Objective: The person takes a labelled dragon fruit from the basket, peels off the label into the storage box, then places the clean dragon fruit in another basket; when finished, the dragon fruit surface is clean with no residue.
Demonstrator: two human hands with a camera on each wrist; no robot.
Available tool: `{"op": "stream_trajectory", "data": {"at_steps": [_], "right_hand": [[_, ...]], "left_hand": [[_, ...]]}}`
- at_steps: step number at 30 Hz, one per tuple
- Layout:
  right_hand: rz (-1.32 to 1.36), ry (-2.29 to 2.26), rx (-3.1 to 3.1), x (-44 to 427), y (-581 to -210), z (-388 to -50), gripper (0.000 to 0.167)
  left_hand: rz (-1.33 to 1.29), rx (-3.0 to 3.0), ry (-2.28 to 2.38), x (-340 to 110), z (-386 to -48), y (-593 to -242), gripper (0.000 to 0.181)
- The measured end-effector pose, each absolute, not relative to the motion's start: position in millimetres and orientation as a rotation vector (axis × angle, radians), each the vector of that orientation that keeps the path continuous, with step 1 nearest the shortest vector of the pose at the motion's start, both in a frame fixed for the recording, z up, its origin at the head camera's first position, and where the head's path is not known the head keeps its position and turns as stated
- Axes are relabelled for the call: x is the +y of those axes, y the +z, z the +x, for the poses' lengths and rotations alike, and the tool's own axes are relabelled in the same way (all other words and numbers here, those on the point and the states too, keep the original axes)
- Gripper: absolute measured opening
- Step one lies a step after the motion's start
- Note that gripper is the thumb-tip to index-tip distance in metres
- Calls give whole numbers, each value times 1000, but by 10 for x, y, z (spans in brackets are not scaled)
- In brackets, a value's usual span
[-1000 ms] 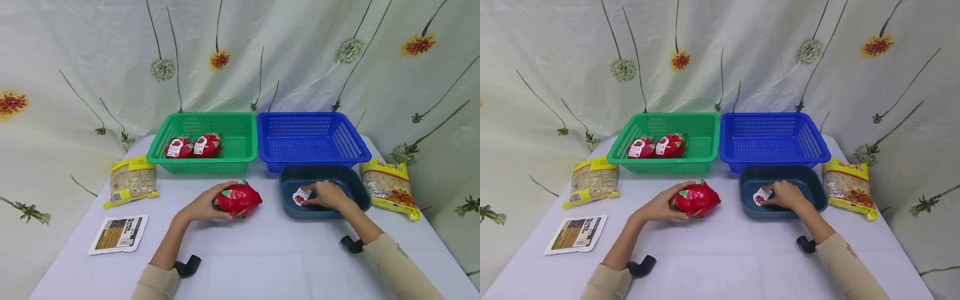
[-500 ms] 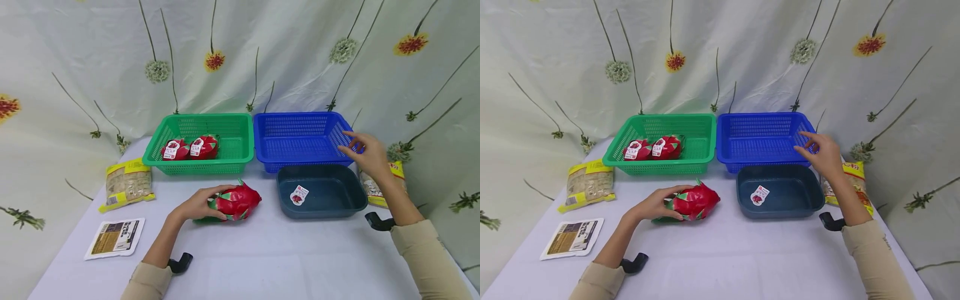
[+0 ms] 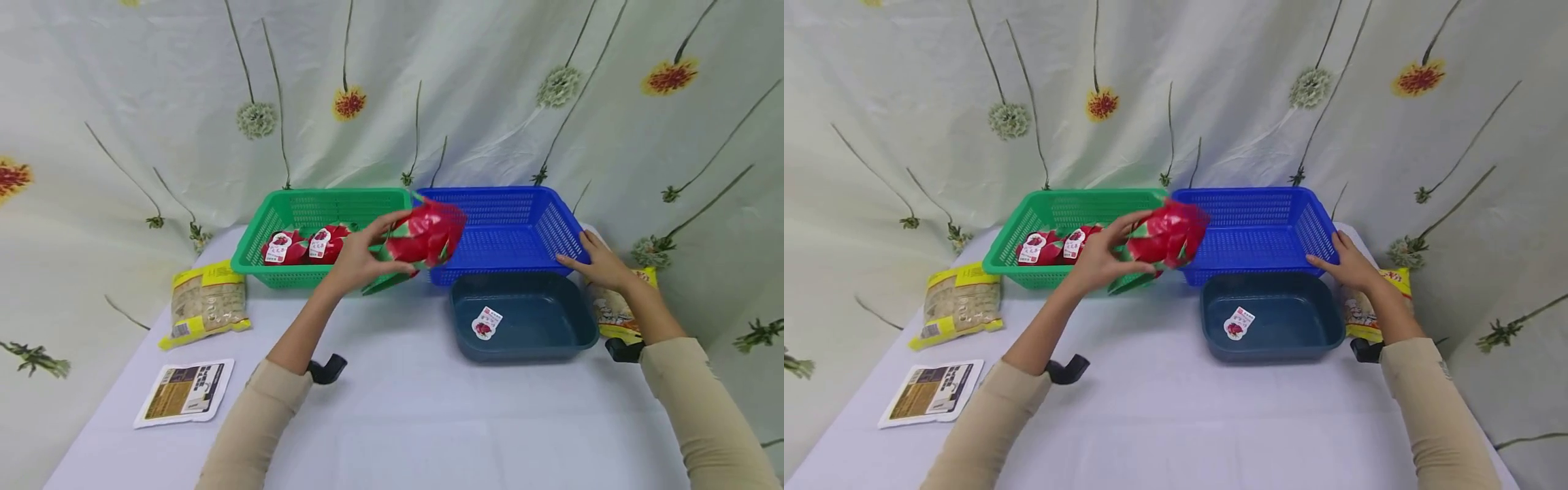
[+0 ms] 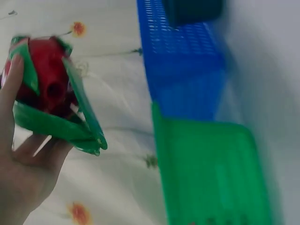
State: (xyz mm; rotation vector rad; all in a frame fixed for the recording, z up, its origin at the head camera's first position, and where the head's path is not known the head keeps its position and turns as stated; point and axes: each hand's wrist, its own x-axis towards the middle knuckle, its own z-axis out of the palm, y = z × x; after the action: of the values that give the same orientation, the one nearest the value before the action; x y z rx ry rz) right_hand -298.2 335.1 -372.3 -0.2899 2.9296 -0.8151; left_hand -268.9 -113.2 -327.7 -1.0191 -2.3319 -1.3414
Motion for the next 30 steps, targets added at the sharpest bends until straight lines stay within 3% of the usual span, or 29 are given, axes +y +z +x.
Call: {"op": "stream_trajectory", "data": {"at_steps": [6, 13, 20, 30], "right_hand": [[-280, -866, 2911, 3358, -3768, -2972, 93], [-238, -902, 2923, 3385, -3821, -2989, 92], [-229, -955, 2925, 3366, -3880, -3019, 94], [-211, -990, 2937, 3371, -3908, -2989, 92]], "left_hand": [[-791, -2194, -1407, -326, -3354, -3119, 76], [-554, -2374, -1399, 343, -3868, -3483, 77], [-331, -2663, -1274, 523, -4002, -3768, 77], [-160, -2903, -1197, 610, -4002, -3833, 75]]}}
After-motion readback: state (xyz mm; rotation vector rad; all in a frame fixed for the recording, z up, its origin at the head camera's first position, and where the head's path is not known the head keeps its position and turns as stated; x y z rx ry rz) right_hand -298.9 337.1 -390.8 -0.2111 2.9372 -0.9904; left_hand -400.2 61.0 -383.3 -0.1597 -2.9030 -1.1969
